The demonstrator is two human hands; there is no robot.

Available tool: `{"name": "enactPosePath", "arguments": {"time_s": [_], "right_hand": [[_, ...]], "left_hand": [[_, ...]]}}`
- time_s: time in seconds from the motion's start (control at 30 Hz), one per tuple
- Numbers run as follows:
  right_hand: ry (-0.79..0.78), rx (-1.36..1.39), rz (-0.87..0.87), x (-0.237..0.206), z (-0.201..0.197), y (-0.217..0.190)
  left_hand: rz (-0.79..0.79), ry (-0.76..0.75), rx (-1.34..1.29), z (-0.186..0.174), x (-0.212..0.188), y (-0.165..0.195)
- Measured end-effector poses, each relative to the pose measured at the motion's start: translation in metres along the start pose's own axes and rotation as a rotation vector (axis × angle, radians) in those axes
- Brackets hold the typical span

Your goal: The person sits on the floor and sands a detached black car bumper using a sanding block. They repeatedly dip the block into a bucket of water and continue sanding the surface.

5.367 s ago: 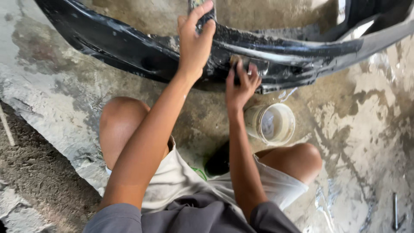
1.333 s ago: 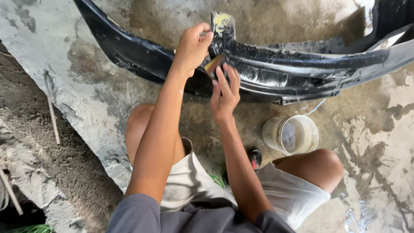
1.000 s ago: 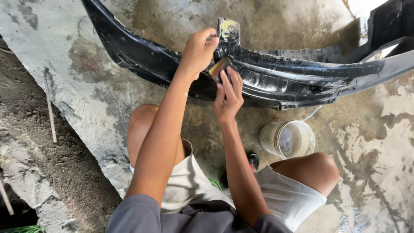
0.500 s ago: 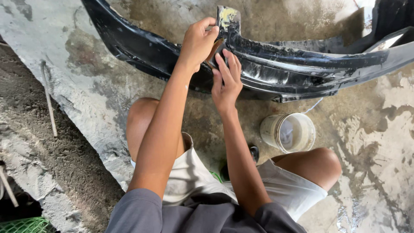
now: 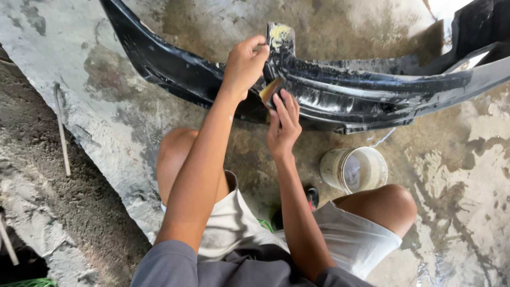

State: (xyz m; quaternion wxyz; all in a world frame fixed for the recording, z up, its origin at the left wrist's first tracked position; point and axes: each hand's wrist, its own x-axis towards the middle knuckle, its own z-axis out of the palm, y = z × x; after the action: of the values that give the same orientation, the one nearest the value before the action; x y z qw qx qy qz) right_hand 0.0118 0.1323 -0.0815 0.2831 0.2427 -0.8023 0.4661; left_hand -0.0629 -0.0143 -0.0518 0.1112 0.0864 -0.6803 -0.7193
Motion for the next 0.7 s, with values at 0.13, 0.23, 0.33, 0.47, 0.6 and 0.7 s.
{"name": "enactPosePath", "arguments": {"time_s": [0.13,0.23,0.33,0.47,0.6,0.7], "right_hand": [[-0.018,-0.027,-0.037,-0.004,-0.003,0.009],[-0.043,0.015,-0.069,-0.012,-0.003,0.023],[-0.068,-0.056,-0.067,-0.033,-0.016,0.043],[-0.138,-0.133,0.027,-0.078,-0.066,0.084],[0.091,-0.345,0.072,-0.121,-0.145,0.144],[0.548,-0.401,0.605,-0.144,-0.194,0.192]], "left_hand": [[0.189,0.049,0.038,0.004,0.000,-0.005],[0.062,0.014,-0.033,0.003,-0.001,-0.005],[-0.022,-0.009,-0.029,0.000,0.002,-0.001],[-0.008,-0.024,-0.078,-0.001,0.003,0.004],[-0.014,-0.050,-0.068,-0.001,0.000,0.003],[-0.014,0.001,-0.020,-0.005,-0.003,0.001]]}}
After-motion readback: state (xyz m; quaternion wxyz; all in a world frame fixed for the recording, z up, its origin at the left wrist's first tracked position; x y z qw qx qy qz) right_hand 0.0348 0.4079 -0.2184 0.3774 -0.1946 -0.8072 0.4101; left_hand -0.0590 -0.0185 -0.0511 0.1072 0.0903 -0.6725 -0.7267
